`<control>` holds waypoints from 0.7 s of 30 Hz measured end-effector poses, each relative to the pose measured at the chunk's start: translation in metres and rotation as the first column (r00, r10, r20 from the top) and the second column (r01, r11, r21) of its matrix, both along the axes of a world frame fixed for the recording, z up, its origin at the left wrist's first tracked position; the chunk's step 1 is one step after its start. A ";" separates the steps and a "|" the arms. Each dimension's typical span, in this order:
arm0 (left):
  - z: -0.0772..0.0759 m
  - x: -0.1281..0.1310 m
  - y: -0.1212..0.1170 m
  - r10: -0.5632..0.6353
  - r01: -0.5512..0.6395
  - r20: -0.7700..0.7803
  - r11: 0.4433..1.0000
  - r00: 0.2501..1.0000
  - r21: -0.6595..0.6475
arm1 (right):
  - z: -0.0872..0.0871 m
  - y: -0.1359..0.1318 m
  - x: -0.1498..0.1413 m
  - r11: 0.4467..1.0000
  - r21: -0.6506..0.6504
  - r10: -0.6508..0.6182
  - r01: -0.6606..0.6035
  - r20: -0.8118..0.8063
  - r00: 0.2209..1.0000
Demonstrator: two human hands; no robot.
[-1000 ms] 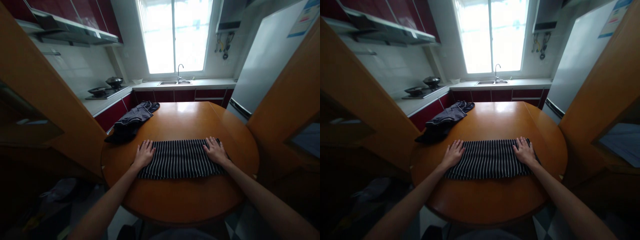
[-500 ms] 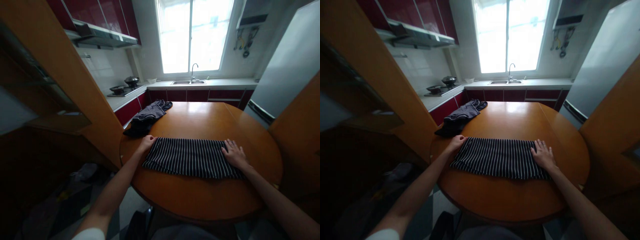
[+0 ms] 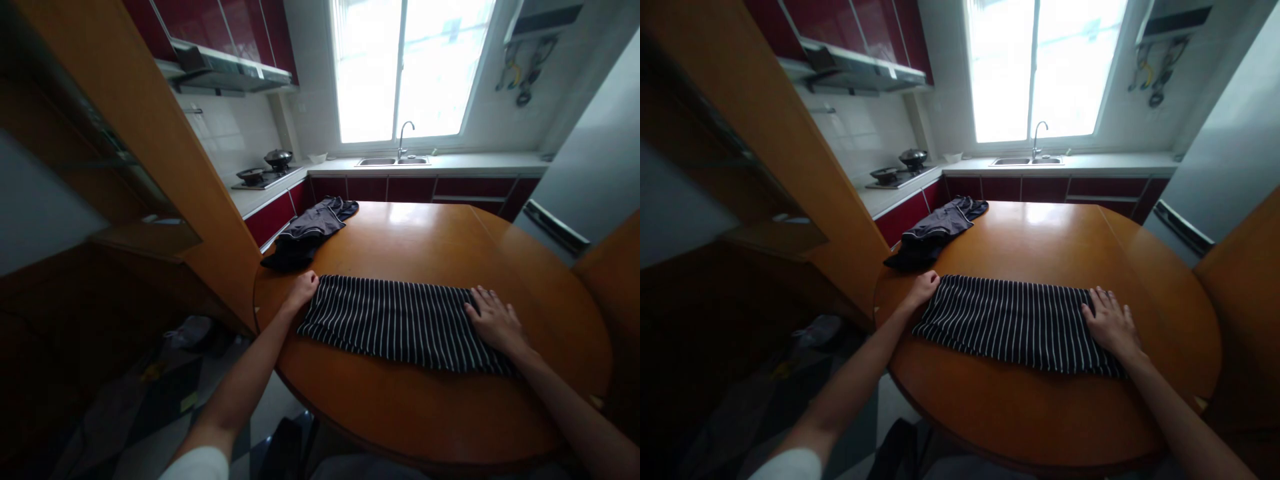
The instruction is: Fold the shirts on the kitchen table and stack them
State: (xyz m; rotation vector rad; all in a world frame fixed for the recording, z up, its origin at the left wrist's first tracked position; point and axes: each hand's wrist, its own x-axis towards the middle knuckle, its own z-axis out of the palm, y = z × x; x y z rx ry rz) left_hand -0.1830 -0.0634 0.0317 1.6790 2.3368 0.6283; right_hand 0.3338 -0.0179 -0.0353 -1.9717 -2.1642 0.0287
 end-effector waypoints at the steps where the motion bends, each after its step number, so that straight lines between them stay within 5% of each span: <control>1: 0.000 0.000 -0.004 -0.019 0.019 0.023 1.000 1.000 -0.004 | 0.000 0.000 0.000 1.000 -0.003 0.002 -0.002 0.005 1.000; 8: 0.009 0.004 -0.060 -0.153 0.154 0.141 0.988 0.978 0.001 | -0.004 0.003 0.003 1.000 -0.018 0.003 -0.003 0.009 1.000; 13: 0.014 0.005 -0.083 -0.120 0.106 0.133 0.989 0.984 0.106 | -0.005 0.004 0.004 1.000 -0.016 0.000 0.000 0.003 1.000; 21: 0.001 -0.002 -0.093 -0.155 0.147 -0.082 0.984 0.984 -0.098 | -0.002 0.002 0.002 1.000 -0.013 0.010 -0.010 -0.001 1.000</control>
